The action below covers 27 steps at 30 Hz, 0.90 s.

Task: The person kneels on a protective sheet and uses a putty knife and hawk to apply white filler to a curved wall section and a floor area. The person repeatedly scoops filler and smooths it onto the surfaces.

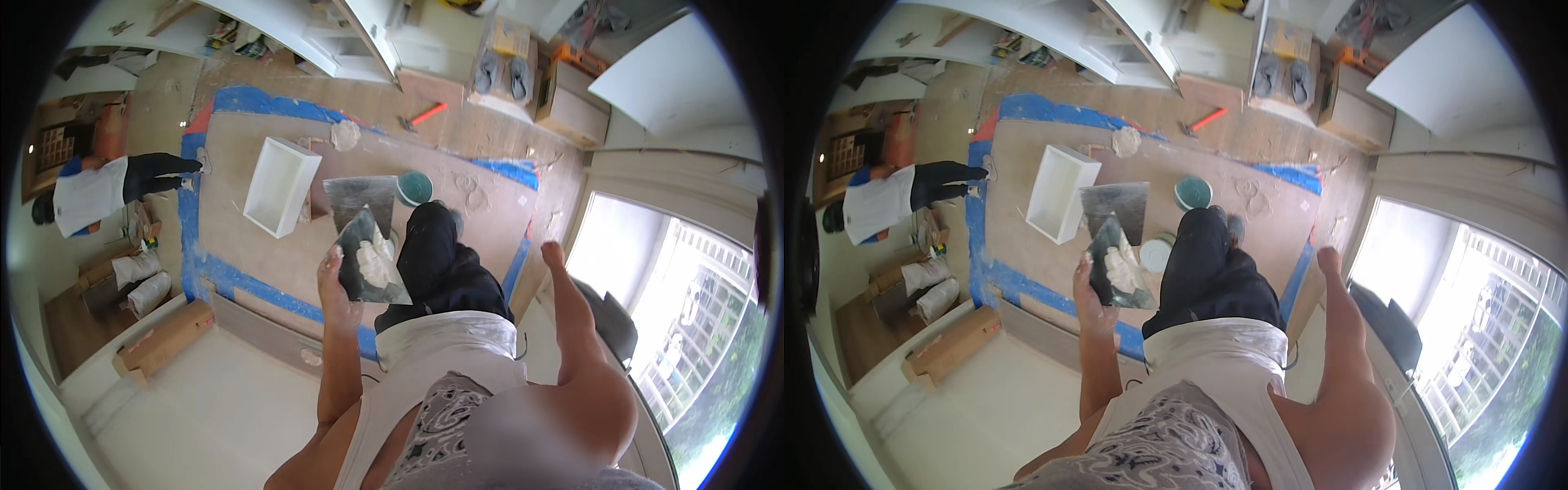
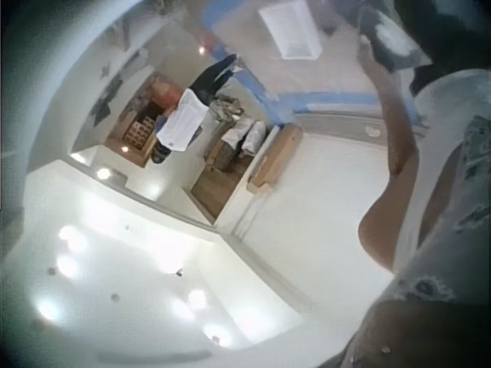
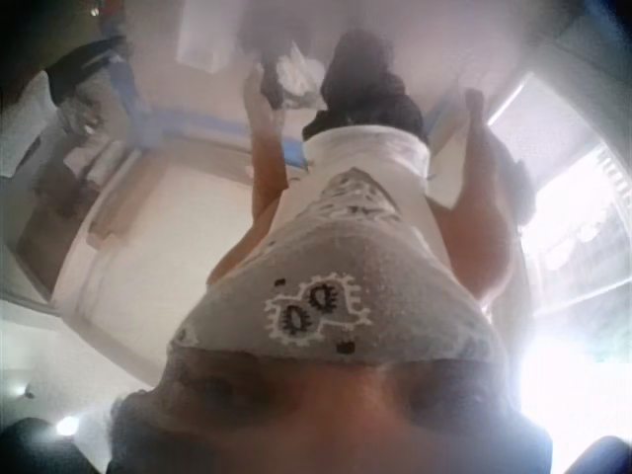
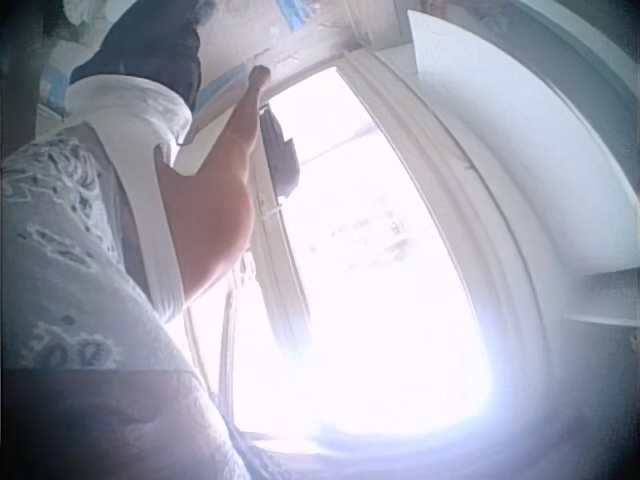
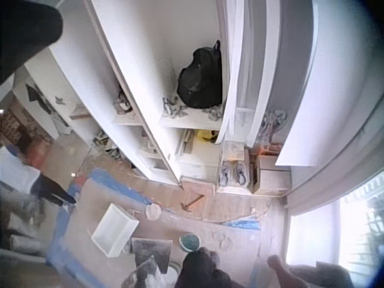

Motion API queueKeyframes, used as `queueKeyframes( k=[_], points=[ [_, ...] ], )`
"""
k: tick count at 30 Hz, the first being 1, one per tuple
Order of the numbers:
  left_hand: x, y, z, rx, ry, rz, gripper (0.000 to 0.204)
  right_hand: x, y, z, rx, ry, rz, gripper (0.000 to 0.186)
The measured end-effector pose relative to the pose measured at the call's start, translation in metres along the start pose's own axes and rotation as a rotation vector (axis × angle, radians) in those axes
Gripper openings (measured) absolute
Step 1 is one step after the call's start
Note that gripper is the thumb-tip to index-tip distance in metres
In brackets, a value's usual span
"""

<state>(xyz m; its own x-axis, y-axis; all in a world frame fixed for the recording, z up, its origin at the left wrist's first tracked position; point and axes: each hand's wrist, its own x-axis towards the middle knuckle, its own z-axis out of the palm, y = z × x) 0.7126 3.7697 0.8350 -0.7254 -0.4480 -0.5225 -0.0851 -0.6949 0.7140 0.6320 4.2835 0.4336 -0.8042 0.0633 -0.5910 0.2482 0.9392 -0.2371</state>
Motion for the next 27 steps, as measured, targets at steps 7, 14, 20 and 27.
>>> queueKeyframes(
  k=[7, 14, 20, 27],
  points=[
    [0.009, 0.006, 0.005, -0.12, -0.028, 0.064, 0.028, -0.044, -0.065, 0.003, 0.67, -0.188, 0.08, 0.023],
    [0.039, 0.019, -0.019, -0.231, -0.043, 0.141, 0.033, -0.034, -0.195, -0.002, 0.424, -0.45, -0.142, 0.026],
    [0.067, 0.06, -0.022, -0.338, -0.059, 0.213, 0.041, 0.041, -0.332, -0.054, -0.168, -0.283, -0.655, 0.044],
    [0.066, 0.153, -0.013, -0.354, -0.014, 0.196, 0.041, 0.055, -0.486, -0.187, 0.039, 0.032, -0.861, 0.034]
  ],
)
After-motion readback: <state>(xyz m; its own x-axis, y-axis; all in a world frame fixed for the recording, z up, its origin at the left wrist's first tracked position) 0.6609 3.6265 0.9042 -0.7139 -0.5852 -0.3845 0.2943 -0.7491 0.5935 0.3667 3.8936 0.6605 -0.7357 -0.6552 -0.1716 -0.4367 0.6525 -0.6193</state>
